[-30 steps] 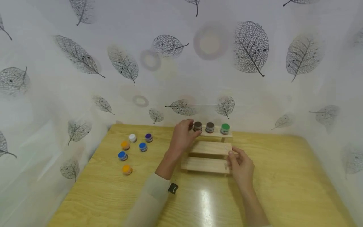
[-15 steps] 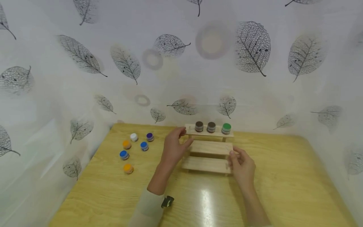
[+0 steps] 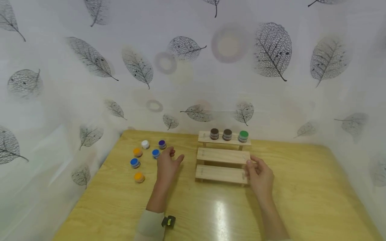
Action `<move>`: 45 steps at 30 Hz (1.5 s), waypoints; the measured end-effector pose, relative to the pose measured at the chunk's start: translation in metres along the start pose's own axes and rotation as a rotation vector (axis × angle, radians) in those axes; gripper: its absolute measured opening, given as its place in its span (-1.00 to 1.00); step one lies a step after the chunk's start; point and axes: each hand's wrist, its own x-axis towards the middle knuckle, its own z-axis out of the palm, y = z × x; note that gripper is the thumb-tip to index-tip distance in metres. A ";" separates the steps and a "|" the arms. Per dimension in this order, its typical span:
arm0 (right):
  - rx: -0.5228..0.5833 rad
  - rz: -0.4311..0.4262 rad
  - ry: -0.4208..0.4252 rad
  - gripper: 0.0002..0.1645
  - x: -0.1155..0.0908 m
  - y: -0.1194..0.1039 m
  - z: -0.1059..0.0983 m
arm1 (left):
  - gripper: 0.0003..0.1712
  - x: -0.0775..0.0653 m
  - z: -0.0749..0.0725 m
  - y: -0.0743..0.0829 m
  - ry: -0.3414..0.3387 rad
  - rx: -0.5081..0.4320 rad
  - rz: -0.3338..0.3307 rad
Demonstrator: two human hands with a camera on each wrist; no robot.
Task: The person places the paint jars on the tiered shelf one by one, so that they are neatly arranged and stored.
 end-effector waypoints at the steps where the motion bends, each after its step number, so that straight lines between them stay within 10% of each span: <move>1: -0.002 0.002 0.001 -0.63 0.000 0.000 0.000 | -0.28 0.001 -0.001 -0.003 0.002 0.003 -0.012; 30: -0.021 -0.059 0.018 -0.64 0.006 0.001 0.000 | -0.08 0.009 -0.037 -0.046 0.024 0.092 -0.251; 45: -0.005 -0.013 0.016 -0.63 0.000 0.003 0.001 | -0.42 0.031 -0.040 -0.058 0.094 0.063 -0.128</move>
